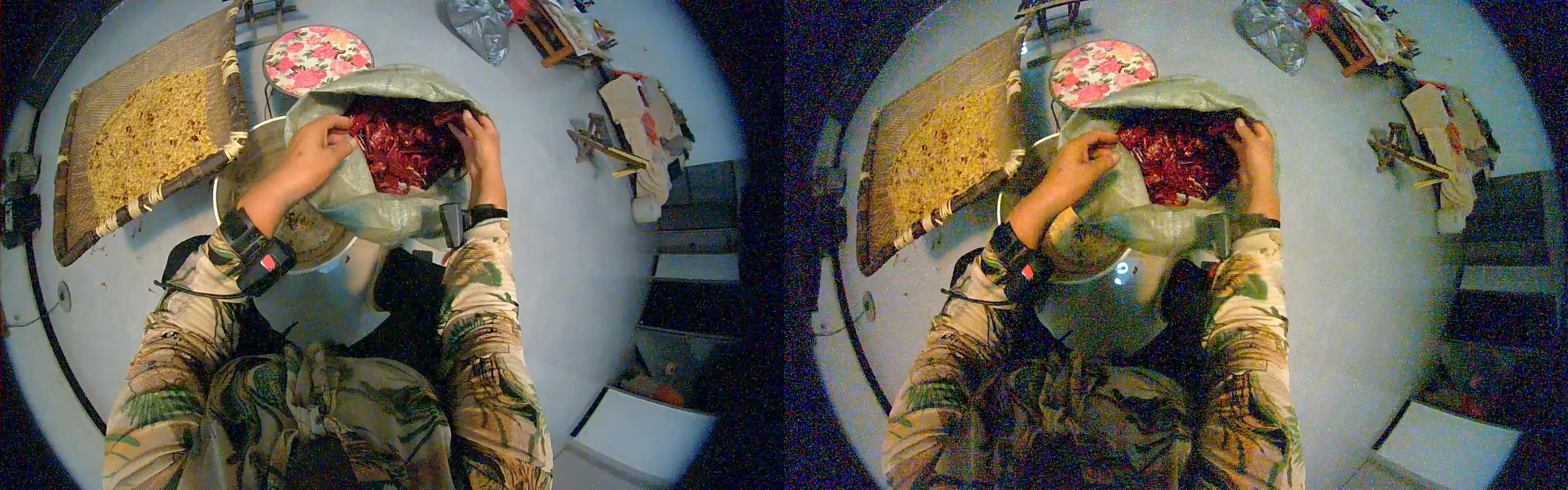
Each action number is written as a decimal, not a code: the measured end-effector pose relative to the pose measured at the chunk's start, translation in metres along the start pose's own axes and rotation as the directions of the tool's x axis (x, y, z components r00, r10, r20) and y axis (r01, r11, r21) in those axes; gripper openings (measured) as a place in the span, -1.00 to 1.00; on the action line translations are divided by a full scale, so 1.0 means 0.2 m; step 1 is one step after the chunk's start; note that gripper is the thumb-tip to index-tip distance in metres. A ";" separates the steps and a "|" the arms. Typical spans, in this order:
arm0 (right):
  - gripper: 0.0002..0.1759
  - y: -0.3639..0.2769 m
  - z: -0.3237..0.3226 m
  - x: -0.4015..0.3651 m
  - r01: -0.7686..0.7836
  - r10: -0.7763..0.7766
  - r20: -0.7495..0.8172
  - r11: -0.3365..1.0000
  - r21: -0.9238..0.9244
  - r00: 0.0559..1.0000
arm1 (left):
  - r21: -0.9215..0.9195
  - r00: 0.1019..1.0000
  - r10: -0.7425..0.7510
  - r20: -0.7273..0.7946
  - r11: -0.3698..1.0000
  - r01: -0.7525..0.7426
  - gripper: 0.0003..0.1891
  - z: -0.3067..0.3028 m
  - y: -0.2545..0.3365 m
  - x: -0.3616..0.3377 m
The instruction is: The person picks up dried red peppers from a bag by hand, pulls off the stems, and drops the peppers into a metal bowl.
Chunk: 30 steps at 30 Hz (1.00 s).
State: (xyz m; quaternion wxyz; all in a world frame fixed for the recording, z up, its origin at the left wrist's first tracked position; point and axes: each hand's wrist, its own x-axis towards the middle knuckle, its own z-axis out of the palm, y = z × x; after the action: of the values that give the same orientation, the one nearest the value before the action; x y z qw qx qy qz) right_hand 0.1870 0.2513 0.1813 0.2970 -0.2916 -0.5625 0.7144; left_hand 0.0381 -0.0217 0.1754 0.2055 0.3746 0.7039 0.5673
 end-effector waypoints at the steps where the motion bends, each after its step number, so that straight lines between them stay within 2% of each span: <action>1: -0.81 -0.02 0.00 -0.01 0.012 -0.013 0.003 1.000 0.011 1.000 | 0.010 1.000 -0.005 0.002 1.000 0.005 -0.58 0.00 0.00 0.00; 2: -0.86 -0.03 0.01 -0.02 0.025 -0.025 0.005 0.999 0.022 1.000 | 0.021 1.000 -0.010 0.005 1.000 0.010 -0.57 0.00 0.01 0.00; 5: -0.80 -0.01 0.00 0.00 0.012 -0.013 0.035 1.000 0.008 0.999 | 0.046 0.998 -0.052 0.038 0.998 0.050 -0.60 -0.01 0.03 -0.01; 8: -0.84 0.02 -0.01 0.03 -0.049 0.047 0.057 0.998 0.040 0.997 | 0.033 0.996 -0.058 0.063 0.998 0.056 -0.61 -0.01 0.00 0.01; 11: -0.85 0.02 0.01 0.02 -0.106 0.084 0.164 0.986 0.131 0.983 | 0.032 0.994 -0.075 0.079 0.997 0.073 -0.60 -0.01 0.01 0.01; 14: -0.82 0.02 0.06 0.00 -0.111 0.072 0.183 0.970 0.218 0.981 | 0.039 0.990 -0.110 0.092 0.994 0.107 -0.60 -0.01 0.03 0.00; 22: -0.70 0.03 0.12 -0.03 -0.321 0.280 0.292 0.942 0.100 0.915 | 0.066 0.995 -0.049 0.091 0.997 0.043 -0.60 -0.01 0.03 0.00; 27: -0.69 0.06 0.18 -0.07 -0.316 0.264 0.339 0.943 0.105 0.903 | 0.021 0.981 -0.100 0.164 0.995 0.098 -0.57 -0.02 0.04 0.00; 30: -0.65 0.05 0.23 -0.10 -0.300 0.252 0.345 0.949 0.093 0.904 | 0.040 0.986 -0.087 0.139 0.996 0.082 -0.55 0.01 0.06 -0.02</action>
State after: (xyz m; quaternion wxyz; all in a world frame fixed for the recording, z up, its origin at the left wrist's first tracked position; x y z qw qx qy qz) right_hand 0.1644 0.2050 0.1819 0.1149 -0.2227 -0.5040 0.8265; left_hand 0.0460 -0.0215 0.1861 0.2721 0.3868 0.7128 0.5180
